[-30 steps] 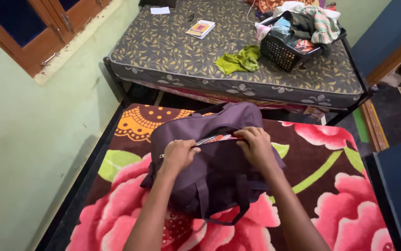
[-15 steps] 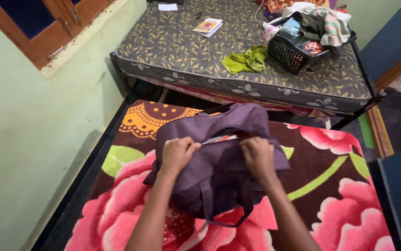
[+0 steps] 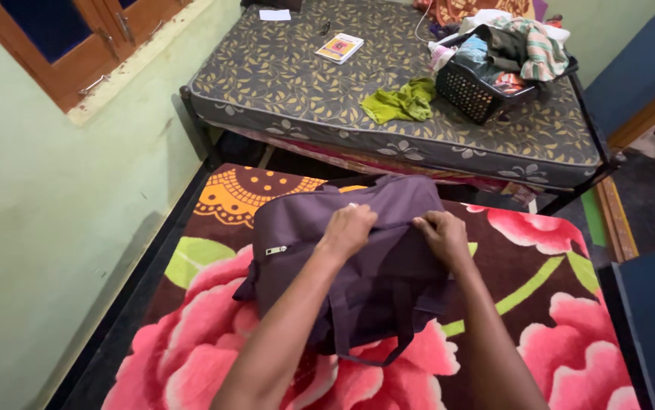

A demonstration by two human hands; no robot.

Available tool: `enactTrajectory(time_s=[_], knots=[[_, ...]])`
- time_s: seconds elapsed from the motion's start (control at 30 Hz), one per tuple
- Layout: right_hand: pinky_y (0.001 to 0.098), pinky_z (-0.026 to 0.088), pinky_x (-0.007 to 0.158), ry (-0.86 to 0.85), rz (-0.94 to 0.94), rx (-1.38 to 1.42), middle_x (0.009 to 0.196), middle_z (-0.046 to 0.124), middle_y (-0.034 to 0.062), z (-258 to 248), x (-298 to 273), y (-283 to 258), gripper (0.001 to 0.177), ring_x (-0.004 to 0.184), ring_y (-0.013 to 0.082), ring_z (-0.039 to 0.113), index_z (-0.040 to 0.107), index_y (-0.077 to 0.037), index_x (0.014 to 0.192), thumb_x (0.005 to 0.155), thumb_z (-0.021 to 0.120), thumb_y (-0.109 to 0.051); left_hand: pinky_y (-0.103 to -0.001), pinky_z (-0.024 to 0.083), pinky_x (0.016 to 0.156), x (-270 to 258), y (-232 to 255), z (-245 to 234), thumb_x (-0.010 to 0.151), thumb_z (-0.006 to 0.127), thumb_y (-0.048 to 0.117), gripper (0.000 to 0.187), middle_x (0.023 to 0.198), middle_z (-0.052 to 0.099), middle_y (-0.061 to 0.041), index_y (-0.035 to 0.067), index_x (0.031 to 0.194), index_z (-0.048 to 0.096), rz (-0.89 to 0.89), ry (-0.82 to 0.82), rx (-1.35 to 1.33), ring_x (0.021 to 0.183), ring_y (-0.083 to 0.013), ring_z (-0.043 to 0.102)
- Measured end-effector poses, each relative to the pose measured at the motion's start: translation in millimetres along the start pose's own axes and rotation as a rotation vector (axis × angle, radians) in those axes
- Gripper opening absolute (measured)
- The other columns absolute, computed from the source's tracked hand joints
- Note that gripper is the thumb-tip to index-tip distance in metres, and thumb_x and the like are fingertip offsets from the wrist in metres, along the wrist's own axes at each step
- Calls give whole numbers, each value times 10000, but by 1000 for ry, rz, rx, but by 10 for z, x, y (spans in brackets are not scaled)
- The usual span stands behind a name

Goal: The person packs a purple duffel bag on a bed, placing items inside, zipping compartments, and adjusting the bag's straps. The person handles small items and organizes them within the bag before closing it.

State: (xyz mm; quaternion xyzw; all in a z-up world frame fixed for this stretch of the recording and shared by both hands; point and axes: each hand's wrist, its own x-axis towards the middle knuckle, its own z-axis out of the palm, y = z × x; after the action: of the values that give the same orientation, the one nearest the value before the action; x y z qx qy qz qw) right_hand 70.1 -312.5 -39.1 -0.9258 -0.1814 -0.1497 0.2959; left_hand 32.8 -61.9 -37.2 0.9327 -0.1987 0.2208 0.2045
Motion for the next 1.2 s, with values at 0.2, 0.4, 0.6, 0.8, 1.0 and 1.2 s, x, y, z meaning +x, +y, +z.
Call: enactTrajectory(time_s=[0.2, 0.4, 0.6, 0.8, 1.0, 1.2], knots=[[479, 499, 756, 57, -30, -116, 807, 724, 120, 333, -69, 99, 299, 836, 338, 673, 768, -93, 865, 912, 719, -384, -483, 545, 776, -286, -118, 82, 768, 689, 35, 60, 860, 674, -102, 91, 785, 678, -49, -10, -103, 881, -357, 670], [495, 464, 788, -16, -8, -159, 843, 737, 72, 347, -26, 22, 253, 885, 312, 665, 782, -129, 869, 893, 718, -372, -471, 538, 818, -315, -101, -66, 795, 698, 63, 73, 895, 690, -94, 117, 829, 734, -116, -40, -153, 929, -344, 670], [506, 447, 784, 160, -241, -68, 916, 715, 81, 235, -15, -496, 178, 908, 345, 651, 753, -121, 931, 841, 719, -271, -472, 526, 869, -588, -192, -436, 848, 699, 115, 82, 961, 731, -112, 117, 897, 766, -326, 19, -199, 976, -347, 673], [463, 529, 874, -117, -319, 49, 977, 700, 49, 524, -68, -1259, 108, 994, 282, 654, 729, -144, 964, 912, 680, -225, -479, 530, 864, -1146, -546, -917, 875, 711, 190, 86, 951, 718, -128, 114, 897, 746, -797, 122, -26, 970, -356, 670], [478, 521, 803, -202, -277, -215, 1083, 647, 118, 834, -404, -1584, 300, 1045, 348, 608, 676, -106, 1069, 792, 726, -208, -487, 523, 761, -1545, -597, -837, 850, 770, 381, 375, 906, 693, -126, 76, 966, 585, -948, 28, -144, 900, -354, 678], [472, 530, 900, -304, -299, -122, 1165, 629, 109, 881, -559, -1370, 369, 1126, 341, 597, 662, -145, 1222, 862, 694, -217, -460, 541, 720, -1559, -634, -714, 826, 781, 471, 444, 799, 712, -133, 87, 928, 584, -1059, 76, -304, 786, -332, 709]])
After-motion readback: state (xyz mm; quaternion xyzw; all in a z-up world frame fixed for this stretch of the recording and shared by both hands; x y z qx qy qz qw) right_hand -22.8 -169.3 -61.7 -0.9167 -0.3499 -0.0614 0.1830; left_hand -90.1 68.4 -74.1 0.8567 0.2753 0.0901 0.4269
